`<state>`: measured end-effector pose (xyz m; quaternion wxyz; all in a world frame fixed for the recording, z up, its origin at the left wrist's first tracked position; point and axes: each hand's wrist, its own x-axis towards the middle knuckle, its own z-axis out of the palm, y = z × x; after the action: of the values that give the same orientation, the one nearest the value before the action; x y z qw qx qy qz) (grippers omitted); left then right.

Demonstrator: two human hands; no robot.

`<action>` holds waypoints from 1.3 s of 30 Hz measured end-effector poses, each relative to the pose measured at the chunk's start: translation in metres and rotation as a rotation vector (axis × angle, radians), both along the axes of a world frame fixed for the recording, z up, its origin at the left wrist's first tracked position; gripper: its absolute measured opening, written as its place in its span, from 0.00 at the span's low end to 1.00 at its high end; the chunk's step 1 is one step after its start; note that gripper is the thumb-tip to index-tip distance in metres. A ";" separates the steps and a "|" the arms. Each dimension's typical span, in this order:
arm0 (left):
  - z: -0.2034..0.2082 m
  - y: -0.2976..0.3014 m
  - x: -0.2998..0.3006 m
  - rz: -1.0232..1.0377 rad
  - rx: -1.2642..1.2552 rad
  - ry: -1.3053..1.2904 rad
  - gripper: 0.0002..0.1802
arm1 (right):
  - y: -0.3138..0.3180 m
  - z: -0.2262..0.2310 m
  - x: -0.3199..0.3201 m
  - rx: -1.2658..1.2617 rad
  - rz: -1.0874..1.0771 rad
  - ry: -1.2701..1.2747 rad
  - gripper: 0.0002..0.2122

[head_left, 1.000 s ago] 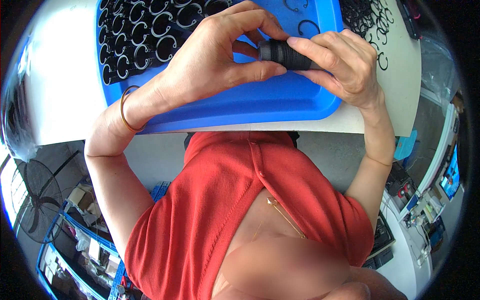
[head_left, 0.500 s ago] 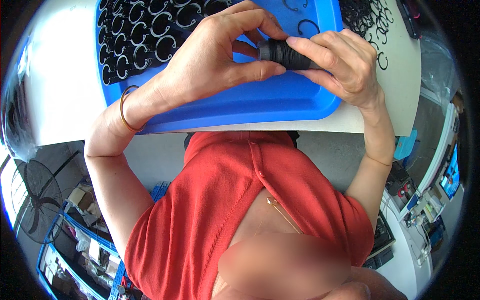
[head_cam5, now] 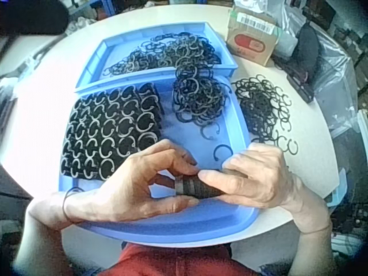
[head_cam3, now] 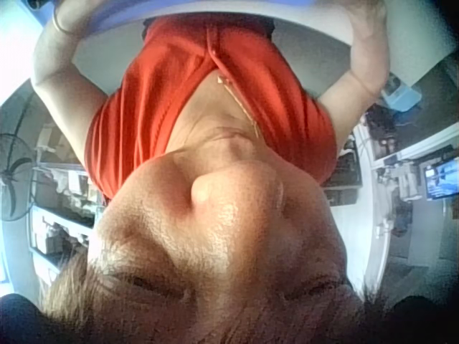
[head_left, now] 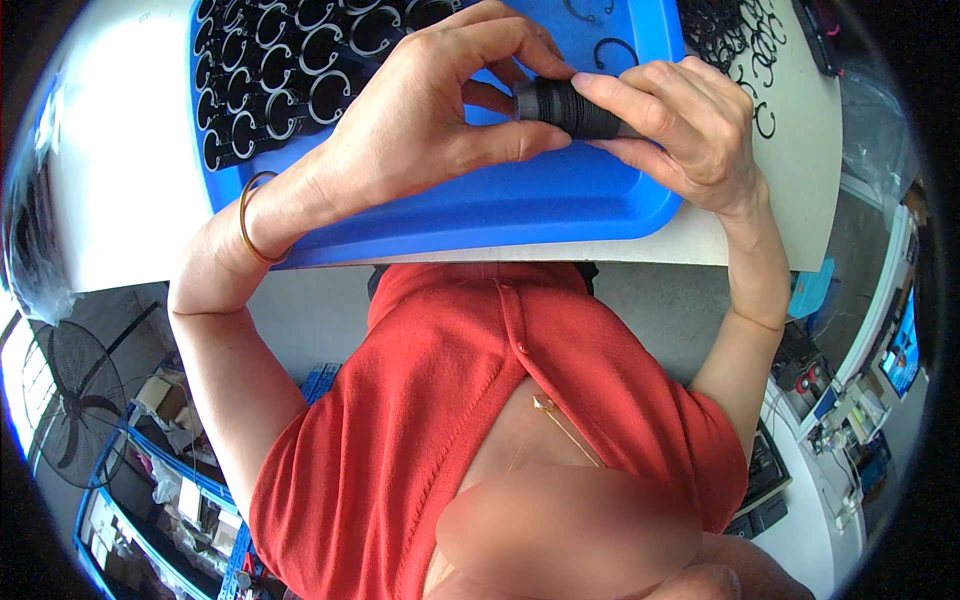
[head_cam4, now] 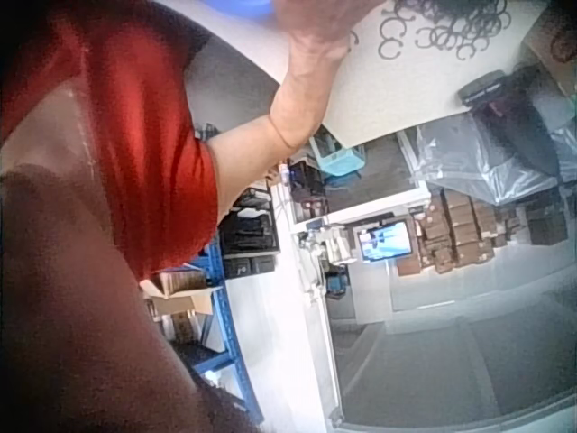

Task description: Assembling black rubber rings onto a plastic cylindrical component on a workbench.

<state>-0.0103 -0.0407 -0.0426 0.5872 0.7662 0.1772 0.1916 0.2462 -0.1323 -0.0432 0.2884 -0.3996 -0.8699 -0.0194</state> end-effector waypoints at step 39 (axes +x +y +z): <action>-0.001 -0.005 0.007 0.030 0.062 0.025 0.25 | -0.001 -0.002 0.002 0.018 -0.024 -0.008 0.25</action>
<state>-0.0036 -0.0453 -0.0432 0.5580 0.7837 0.1899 0.1961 0.2478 -0.1331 -0.0451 0.2885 -0.4074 -0.8659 -0.0321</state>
